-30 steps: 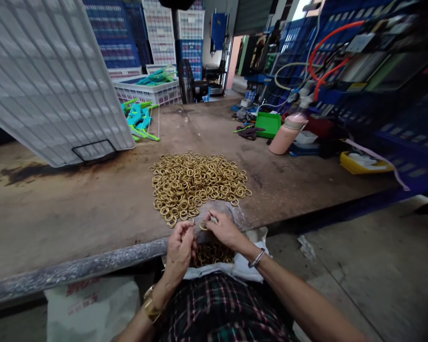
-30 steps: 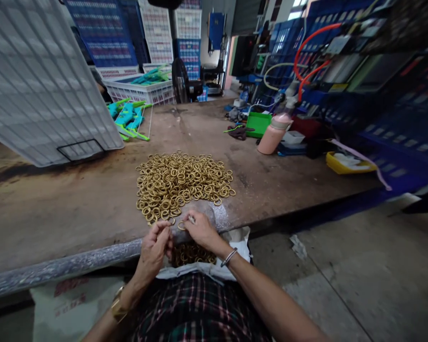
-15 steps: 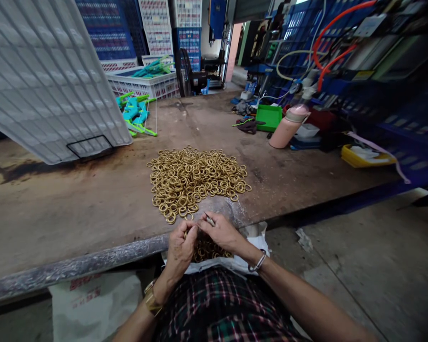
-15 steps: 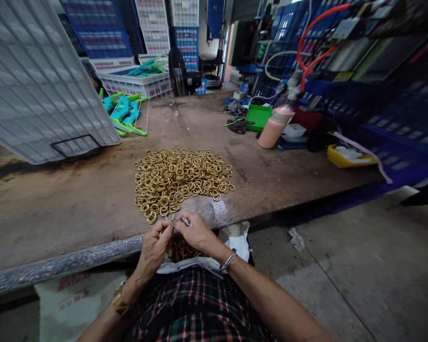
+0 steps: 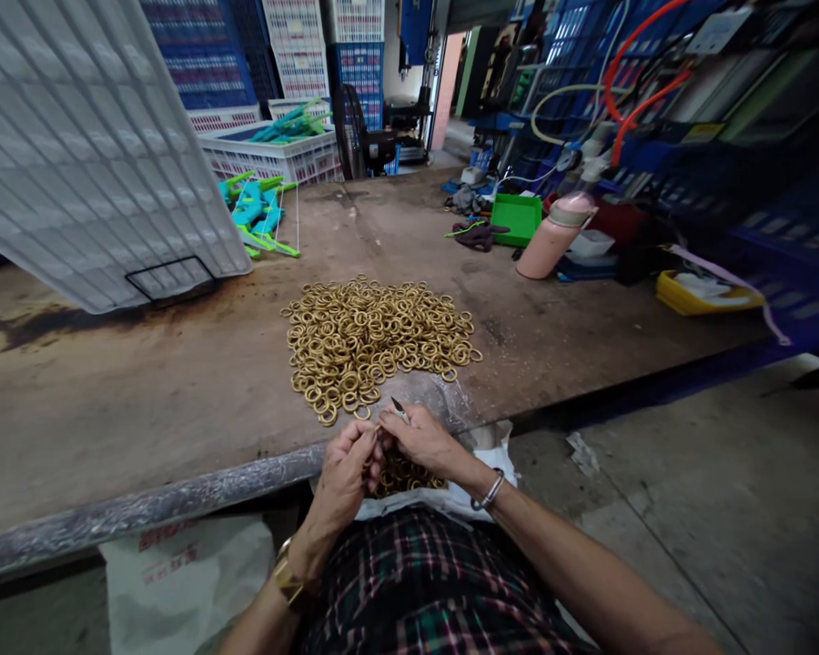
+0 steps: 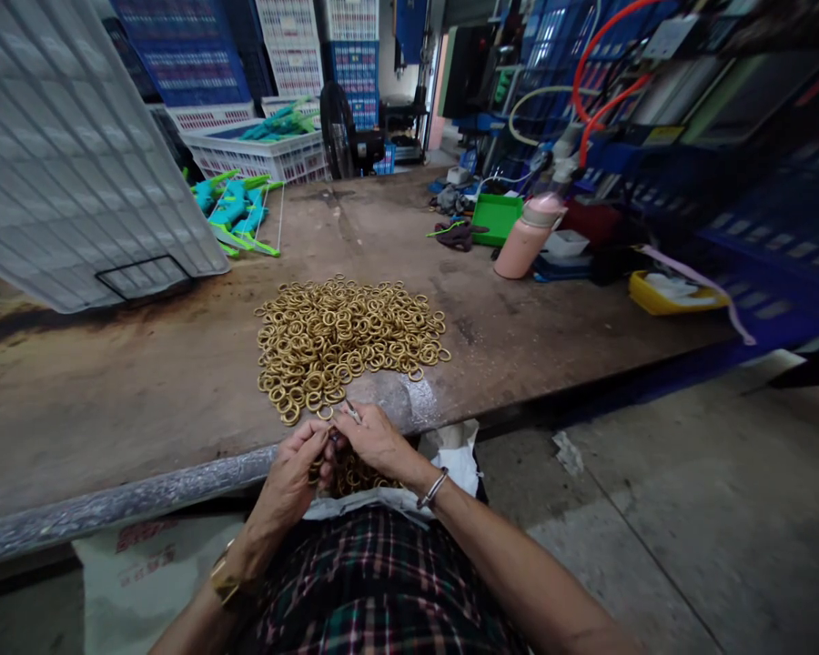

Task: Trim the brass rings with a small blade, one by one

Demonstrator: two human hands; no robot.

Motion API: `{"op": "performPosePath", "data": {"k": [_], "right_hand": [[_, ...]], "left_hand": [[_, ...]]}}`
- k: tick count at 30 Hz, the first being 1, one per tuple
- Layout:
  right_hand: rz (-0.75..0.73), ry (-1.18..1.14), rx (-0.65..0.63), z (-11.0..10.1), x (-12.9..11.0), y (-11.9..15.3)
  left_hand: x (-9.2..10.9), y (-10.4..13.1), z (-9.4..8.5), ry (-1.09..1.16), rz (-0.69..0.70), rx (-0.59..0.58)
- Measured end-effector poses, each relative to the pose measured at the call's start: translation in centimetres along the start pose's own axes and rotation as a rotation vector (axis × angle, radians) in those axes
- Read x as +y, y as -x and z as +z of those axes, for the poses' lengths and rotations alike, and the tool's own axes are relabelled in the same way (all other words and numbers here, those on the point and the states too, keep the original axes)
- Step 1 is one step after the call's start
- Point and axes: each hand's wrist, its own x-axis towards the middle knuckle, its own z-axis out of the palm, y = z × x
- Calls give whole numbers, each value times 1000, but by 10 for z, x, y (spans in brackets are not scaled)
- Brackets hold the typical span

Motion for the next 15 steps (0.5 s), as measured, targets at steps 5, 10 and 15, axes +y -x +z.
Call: {"op": "performPosePath", "data": {"k": [5,10,15], "right_hand": [[-39,206,124,-1,9,-1],[-181,655,45,3,15,5],[-161,870,-18,6,11,6]], "left_hand": [[-2,0,0,26,36,36],[-7,-3,-4,-53,62,77],[-7,-3,-4,-97,75,95]]}}
